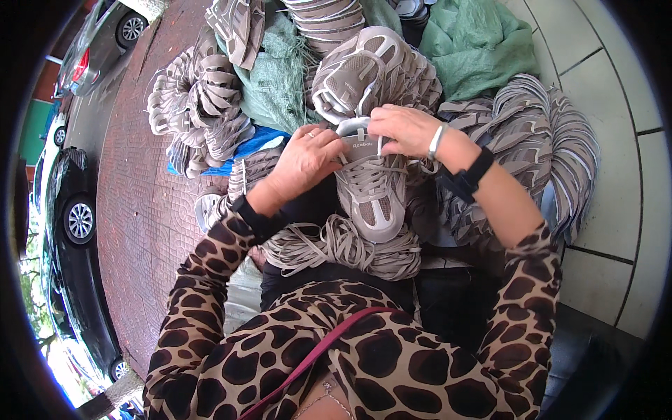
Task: The person threads shoelaces through the eyelets of a sneaker, pulling them tight and arranging them. They handle a single shoe at a time, surrounded by stacks of similar footwear.
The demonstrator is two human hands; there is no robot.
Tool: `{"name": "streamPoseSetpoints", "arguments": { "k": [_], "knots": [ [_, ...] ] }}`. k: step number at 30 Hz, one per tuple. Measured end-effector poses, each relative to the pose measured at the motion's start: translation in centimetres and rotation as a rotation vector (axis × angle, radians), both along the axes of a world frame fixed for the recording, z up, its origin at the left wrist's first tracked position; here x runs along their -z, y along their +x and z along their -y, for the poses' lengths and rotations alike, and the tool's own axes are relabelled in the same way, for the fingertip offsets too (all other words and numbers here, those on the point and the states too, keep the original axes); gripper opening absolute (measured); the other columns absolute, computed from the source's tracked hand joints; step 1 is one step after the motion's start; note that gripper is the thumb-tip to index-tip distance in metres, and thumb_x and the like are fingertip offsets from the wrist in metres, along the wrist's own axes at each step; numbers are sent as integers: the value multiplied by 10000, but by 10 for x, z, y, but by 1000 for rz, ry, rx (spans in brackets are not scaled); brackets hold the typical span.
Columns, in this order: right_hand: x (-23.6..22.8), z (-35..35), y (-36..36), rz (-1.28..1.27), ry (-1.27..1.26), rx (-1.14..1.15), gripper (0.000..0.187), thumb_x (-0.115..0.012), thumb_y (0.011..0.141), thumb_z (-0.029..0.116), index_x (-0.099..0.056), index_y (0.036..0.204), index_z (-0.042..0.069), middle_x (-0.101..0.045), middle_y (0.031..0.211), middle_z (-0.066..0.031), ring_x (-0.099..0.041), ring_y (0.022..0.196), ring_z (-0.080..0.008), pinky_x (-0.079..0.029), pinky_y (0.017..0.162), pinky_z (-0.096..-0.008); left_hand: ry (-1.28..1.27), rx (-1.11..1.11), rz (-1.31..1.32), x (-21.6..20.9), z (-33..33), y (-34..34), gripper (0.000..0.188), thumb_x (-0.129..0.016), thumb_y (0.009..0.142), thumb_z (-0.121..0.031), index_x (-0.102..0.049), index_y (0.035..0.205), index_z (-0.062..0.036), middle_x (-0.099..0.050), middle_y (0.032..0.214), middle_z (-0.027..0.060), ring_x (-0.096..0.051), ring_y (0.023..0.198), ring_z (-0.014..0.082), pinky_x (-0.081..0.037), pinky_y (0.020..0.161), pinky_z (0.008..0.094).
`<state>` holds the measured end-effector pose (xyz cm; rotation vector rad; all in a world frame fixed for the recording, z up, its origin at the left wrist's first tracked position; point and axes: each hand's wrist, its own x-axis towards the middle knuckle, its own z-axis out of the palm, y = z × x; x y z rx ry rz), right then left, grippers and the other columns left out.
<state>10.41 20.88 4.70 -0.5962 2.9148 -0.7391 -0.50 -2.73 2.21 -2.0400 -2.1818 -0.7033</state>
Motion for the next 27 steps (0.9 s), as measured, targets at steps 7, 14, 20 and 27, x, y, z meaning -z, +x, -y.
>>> {"name": "streamPoseSetpoints", "arguments": {
  "k": [7, 14, 20, 27],
  "knots": [
    [-1, 13, -14, 315, 329, 81, 183, -655, 715, 295, -726, 795, 146, -604, 954, -62, -527, 997, -301, -400, 796, -435, -404, 38, 292, 13, -16, -24, 220, -637, 848, -335, -711, 801, -133, -605, 804, 29, -573, 865, 227, -364, 855, 402],
    [31, -4, -50, -151, -366, 504, 133, -570, 804, 165, -652, 776, 65, -643, 748, -89, -609, 686, -242, -479, 642, -362, -165, -227, 1105, 12, -47, -33, 115, -642, 874, -111, -691, 846, -11, -644, 786, -33, -542, 740, 41, -446, 683, 209],
    [-32, -1, -77, 169, -1030, 943, 99, -490, 942, 106, -578, 964, 67, -538, 721, -13, -426, 511, -50, -366, 447, -225, 170, -255, 1190, -40, -89, -69, 184, -604, 938, -195, -673, 907, -27, -652, 842, -13, -545, 781, 51, -431, 719, 205],
    [-21, 16, -68, 345, -1357, 617, 188, -551, 961, 202, -621, 948, 29, -493, 715, 31, -469, 607, -73, -438, 563, -252, 202, -156, 1359, -48, -89, -73, 159, -605, 939, -171, -674, 941, -28, -658, 878, 3, -559, 807, 56, -447, 740, 205]
  ]
}}
